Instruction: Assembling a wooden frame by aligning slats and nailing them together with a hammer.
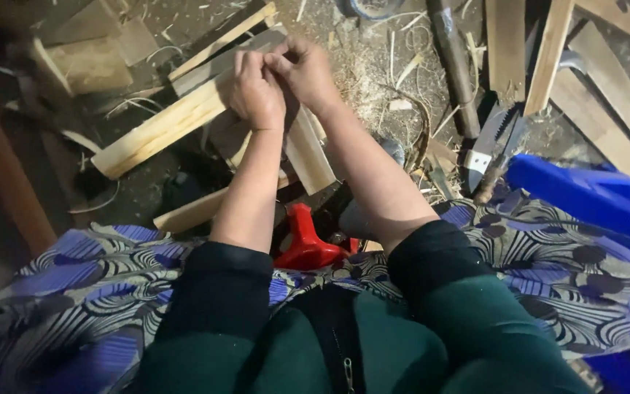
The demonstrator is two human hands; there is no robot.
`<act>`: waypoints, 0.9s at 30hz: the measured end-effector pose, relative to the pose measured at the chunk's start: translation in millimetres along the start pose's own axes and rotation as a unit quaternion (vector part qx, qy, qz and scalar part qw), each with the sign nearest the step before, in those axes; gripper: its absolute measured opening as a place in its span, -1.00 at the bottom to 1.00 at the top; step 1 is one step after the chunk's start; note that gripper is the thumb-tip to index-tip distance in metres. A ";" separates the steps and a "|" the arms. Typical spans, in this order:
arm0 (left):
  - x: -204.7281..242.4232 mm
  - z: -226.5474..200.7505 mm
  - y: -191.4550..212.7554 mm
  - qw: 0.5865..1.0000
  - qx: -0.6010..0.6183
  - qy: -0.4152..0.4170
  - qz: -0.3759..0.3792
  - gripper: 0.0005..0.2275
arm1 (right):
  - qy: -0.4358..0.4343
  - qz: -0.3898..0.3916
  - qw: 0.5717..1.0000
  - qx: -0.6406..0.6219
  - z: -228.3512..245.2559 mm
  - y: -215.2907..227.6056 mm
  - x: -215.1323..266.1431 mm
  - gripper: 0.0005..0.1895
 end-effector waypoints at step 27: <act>-0.3 18.6 -15.4 0.999 -0.031 0.014 0.010 -0.86 | -0.209 -0.137 0.963 0.098 -69.0 287.2 49.9 -0.77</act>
Point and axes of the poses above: each hand's wrist, its own x-axis away from the middle knuckle, its own y-axis out of the back of the hand, z = x × y, the point moved 5 cm from there along -x, towards the middle knuckle, and after that the axes turned 5 degrees about z, right-handed, at the moved point
